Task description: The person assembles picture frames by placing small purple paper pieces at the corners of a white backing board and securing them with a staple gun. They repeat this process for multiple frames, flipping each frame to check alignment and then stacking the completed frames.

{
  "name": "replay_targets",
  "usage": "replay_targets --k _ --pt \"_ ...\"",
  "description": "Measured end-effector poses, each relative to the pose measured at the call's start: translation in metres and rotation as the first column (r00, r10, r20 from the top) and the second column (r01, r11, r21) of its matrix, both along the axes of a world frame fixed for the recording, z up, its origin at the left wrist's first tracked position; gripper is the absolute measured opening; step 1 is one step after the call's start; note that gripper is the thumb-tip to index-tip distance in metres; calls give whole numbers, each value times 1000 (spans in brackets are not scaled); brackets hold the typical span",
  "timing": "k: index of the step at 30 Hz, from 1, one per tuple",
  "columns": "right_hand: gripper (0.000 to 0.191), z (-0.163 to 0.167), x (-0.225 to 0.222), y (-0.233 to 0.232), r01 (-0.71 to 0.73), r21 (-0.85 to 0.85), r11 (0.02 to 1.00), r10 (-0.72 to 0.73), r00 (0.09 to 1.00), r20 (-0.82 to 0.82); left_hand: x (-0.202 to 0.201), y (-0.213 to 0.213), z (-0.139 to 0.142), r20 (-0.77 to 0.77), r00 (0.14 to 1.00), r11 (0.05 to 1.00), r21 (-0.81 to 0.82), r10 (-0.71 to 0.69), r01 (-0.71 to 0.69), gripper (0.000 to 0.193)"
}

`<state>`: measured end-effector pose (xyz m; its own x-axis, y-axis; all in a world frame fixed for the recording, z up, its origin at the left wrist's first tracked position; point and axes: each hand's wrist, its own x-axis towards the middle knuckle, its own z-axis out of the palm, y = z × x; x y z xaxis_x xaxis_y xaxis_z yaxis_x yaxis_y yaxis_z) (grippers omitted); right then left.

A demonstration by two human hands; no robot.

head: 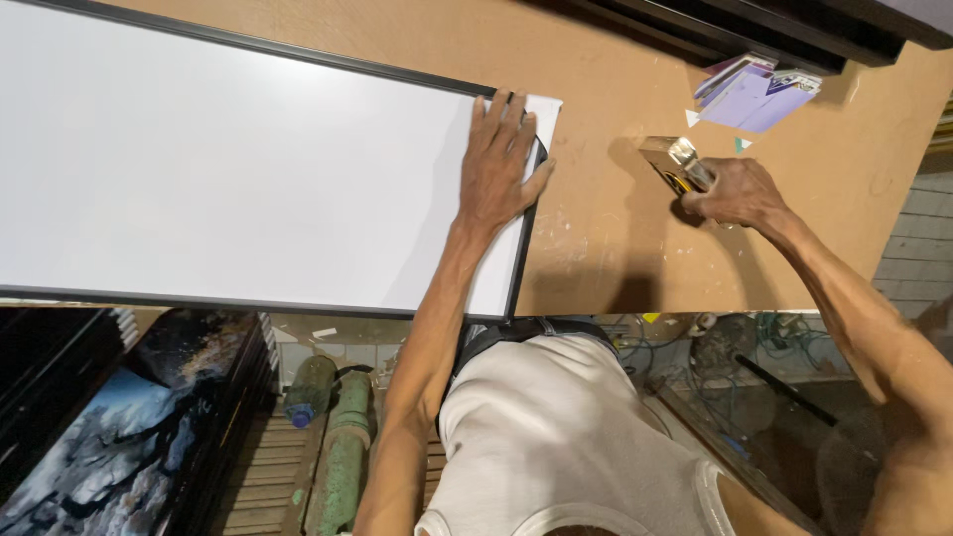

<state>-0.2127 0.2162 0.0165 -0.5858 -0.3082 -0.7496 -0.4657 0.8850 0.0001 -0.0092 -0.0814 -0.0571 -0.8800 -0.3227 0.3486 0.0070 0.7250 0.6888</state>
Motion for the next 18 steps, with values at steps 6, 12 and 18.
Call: replay_targets --k 6,12,18 --pt "76 16 -6 74 344 -392 853 -354 934 48 150 -2 42 268 949 984 -6 -168 176 63" --pt "86 14 -43 61 273 -634 724 -555 776 -300 225 32 19 329 943 985 -144 -48 100 24" --pt "90 -12 -58 3 312 -721 619 -707 621 -338 202 26 -12 179 980 990 -98 -82 101 19"
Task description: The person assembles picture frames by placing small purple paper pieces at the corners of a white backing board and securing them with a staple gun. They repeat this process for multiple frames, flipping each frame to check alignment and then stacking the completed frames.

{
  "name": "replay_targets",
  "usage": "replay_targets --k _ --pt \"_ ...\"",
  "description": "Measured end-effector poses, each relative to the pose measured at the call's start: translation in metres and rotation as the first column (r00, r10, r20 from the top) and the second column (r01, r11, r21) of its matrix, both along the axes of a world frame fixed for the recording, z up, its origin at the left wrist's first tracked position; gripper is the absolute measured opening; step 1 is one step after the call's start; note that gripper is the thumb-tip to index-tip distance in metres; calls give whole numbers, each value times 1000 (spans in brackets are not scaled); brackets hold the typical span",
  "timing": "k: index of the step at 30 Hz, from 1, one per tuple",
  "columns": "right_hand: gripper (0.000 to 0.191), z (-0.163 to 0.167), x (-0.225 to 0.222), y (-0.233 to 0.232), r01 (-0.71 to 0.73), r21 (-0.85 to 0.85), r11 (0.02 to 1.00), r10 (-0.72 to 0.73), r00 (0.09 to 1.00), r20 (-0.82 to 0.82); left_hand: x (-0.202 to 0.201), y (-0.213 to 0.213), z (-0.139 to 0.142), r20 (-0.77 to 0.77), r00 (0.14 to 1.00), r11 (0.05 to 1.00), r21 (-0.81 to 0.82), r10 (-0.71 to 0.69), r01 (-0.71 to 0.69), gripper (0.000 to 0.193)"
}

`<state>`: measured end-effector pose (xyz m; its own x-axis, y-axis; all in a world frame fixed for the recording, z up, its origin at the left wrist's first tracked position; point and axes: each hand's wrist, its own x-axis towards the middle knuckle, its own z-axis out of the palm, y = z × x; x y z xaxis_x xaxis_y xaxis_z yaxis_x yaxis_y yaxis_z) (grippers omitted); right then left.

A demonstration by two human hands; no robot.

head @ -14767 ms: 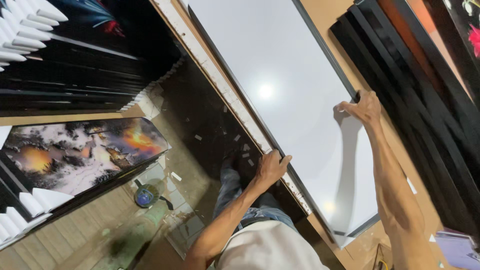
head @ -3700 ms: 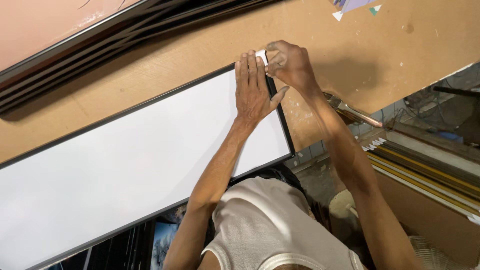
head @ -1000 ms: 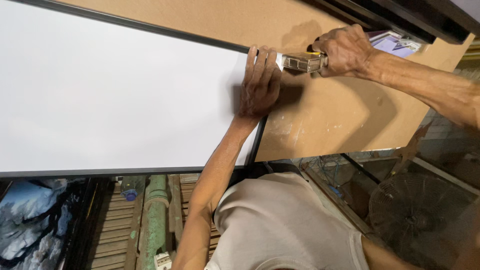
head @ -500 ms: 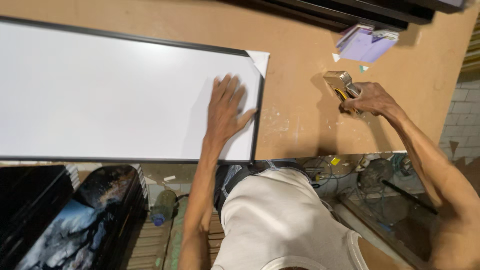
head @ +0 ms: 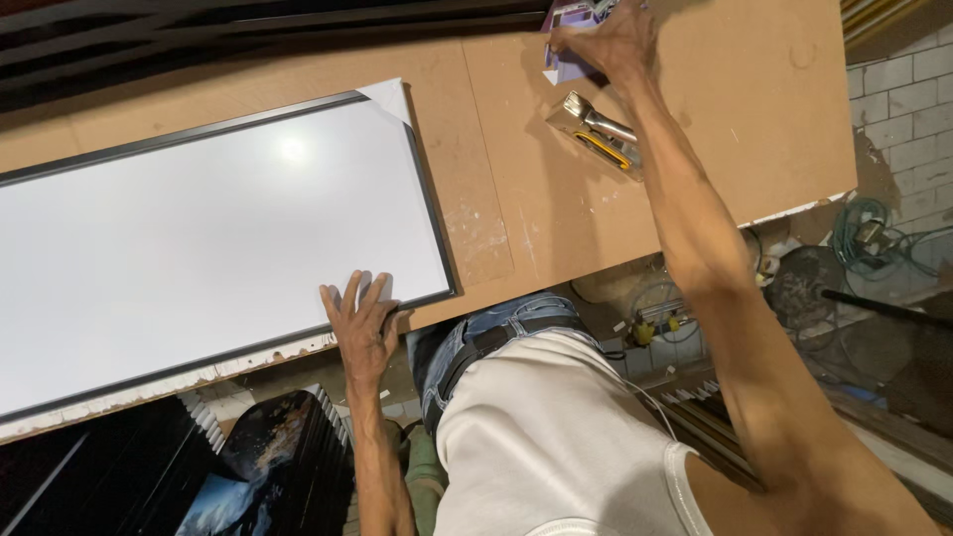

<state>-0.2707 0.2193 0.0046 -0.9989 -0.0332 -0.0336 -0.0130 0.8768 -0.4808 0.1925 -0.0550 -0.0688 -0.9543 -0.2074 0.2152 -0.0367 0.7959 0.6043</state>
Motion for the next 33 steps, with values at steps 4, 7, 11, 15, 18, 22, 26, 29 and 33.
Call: replay_targets --k 4,7,11,15,18,22,26,29,33 --pt "86 -3 9 -3 35 13 999 -34 999 -34 -1 -1 1 -23 1000 1000 31 6 -6 19" --pt "73 1 15 0 22 27 999 -21 999 -29 0 -2 6 -16 1000 1000 30 -8 9 20" --pt "64 27 27 21 -35 -162 986 11 989 -148 -3 -4 8 -56 998 1000 28 -8 10 17" --pt "29 81 76 41 -94 -225 970 50 980 -194 0 -5 9 -120 993 999 39 -18 23 17" --pt "56 116 134 29 -134 -721 680 176 984 -18 0 -6 7 -146 989 999 43 -25 32 19" --pt "61 129 193 14 -54 -844 534 253 963 98 -15 -14 4 -172 985 999 9 -34 36 22" --pt "53 90 221 13 -53 -892 450 401 904 149 -28 -15 14 -148 989 998 -59 17 -27 23" --pt "50 47 246 3 211 -948 240 522 795 309 -32 15 37 -301 949 980 196 94 -34 37" --pt "46 3 290 -6 639 -756 141 760 420 497 -23 90 62 -197 973 829 559 120 11 38"
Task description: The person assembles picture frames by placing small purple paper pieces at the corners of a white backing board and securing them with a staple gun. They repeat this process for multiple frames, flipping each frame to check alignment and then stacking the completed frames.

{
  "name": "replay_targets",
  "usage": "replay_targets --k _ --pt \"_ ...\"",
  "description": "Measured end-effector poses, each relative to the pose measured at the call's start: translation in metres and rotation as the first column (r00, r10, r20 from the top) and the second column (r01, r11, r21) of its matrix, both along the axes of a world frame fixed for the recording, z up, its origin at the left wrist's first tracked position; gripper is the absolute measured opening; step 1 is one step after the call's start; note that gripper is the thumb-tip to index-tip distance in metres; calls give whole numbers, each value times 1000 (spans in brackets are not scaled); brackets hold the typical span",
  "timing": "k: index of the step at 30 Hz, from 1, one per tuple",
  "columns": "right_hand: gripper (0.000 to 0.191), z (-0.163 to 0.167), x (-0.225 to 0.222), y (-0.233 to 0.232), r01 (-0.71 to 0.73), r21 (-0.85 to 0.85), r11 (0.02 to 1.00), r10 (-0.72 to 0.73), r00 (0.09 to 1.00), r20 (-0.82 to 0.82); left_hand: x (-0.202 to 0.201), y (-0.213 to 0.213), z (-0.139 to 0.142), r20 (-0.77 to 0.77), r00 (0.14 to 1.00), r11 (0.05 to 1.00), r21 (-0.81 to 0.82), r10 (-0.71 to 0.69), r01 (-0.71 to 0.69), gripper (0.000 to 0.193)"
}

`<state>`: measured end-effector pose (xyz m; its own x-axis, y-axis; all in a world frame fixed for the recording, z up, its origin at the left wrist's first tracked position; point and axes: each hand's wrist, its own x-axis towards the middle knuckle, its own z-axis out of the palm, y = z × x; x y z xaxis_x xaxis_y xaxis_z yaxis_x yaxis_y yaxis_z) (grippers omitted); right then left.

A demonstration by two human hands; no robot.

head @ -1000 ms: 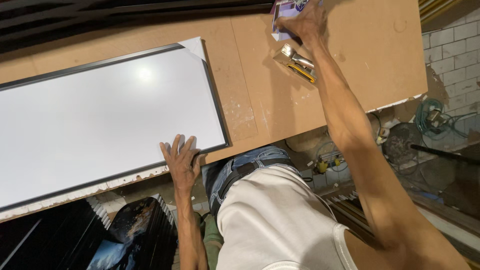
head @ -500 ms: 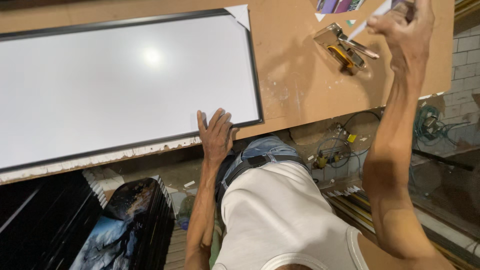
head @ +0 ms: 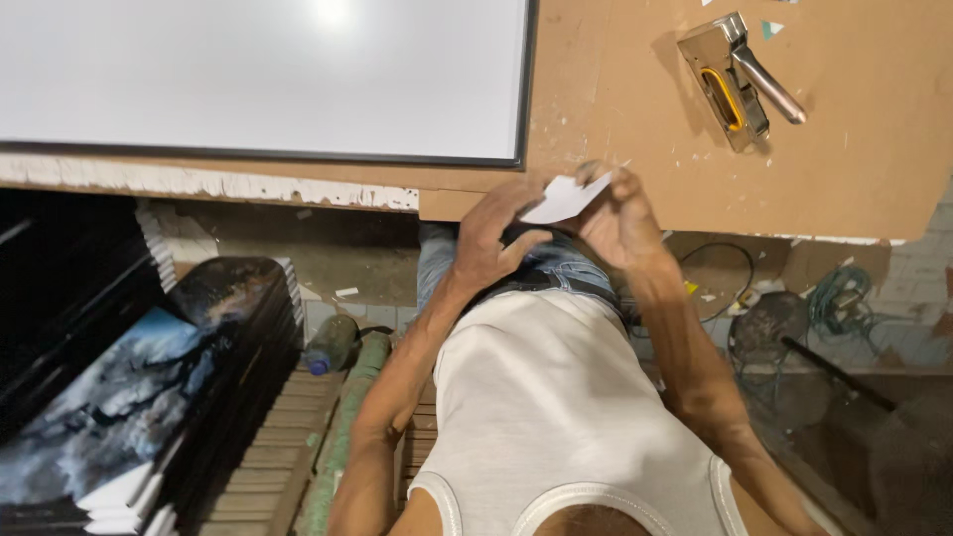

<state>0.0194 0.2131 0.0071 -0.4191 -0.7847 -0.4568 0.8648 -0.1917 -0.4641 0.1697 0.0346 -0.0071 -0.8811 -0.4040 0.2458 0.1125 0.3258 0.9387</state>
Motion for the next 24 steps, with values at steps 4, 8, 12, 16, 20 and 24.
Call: replay_targets --k 4,8,12,16,20,24 --pt "48 -15 -6 24 -135 331 934 244 916 -317 -14 43 -8 322 946 990 108 47 -86 15" --pt "31 -15 -40 43 -106 669 735 556 659 -507 -15 54 1 593 799 968 242 -101 -58 23" --pt "24 -19 -54 35 -49 622 782 491 663 -565 4 61 30 87 972 921 -347 218 -176 53" --pt "27 -33 -50 24 -145 664 733 554 694 -460 11 68 25 81 981 729 -680 178 -76 33" --pt "24 -46 -47 16 -239 526 816 481 786 -389 13 62 -10 64 982 669 -740 176 -72 32" --pt "20 -48 -47 2 -138 632 763 489 763 -423 18 51 -32 33 976 644 -756 214 -116 28"
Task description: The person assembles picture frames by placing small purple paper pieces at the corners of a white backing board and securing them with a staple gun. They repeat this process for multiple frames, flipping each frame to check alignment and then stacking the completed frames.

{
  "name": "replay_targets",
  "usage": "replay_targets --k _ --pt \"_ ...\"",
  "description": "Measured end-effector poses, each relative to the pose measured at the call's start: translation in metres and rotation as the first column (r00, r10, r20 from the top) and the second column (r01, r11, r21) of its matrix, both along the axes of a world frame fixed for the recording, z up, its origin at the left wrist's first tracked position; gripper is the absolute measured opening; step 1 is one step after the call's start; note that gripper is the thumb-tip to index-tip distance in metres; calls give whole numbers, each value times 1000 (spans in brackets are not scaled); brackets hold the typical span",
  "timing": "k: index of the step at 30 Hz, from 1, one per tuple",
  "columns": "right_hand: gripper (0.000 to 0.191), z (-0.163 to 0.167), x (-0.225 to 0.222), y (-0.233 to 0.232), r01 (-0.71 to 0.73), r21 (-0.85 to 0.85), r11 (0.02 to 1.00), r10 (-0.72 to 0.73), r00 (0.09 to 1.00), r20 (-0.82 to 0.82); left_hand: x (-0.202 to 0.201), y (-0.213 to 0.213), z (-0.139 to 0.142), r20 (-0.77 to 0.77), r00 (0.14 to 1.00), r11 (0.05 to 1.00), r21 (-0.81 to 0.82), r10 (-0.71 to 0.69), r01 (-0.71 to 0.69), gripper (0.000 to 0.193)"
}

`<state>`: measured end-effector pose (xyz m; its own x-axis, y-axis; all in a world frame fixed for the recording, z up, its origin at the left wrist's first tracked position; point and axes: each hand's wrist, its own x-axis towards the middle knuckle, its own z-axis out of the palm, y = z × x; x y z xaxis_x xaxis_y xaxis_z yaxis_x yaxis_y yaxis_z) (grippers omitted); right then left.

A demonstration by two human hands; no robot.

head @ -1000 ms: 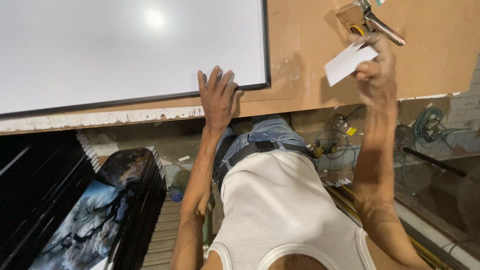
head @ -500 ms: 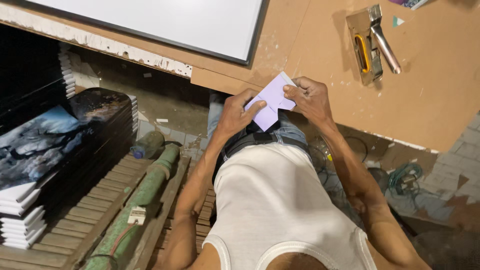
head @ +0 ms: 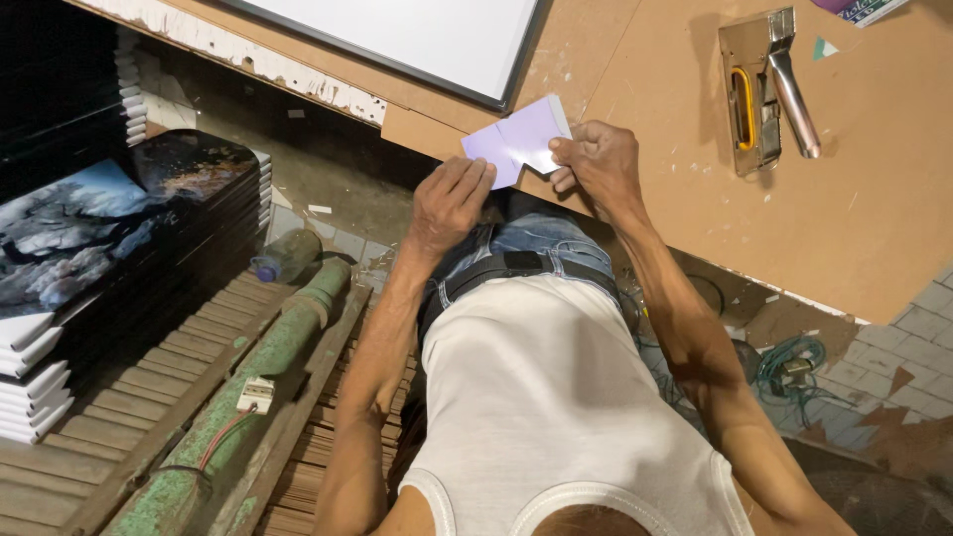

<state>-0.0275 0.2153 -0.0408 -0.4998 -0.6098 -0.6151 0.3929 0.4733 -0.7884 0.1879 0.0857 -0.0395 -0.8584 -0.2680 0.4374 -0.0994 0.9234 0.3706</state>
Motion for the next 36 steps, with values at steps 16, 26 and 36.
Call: replay_targets --k 16,26,36 --pt "15 80 -73 22 11 -34 999 -23 917 -399 9 -33 29 -3 987 985 65 -163 163 26" --pt "16 103 -99 -4 -10 61 998 38 881 -471 -89 -9 41 -67 996 830 558 63 -15 63" --pt "15 55 -251 73 208 268 941 139 483 -864 -94 -18 23 -39 999 896 444 15 4 31"
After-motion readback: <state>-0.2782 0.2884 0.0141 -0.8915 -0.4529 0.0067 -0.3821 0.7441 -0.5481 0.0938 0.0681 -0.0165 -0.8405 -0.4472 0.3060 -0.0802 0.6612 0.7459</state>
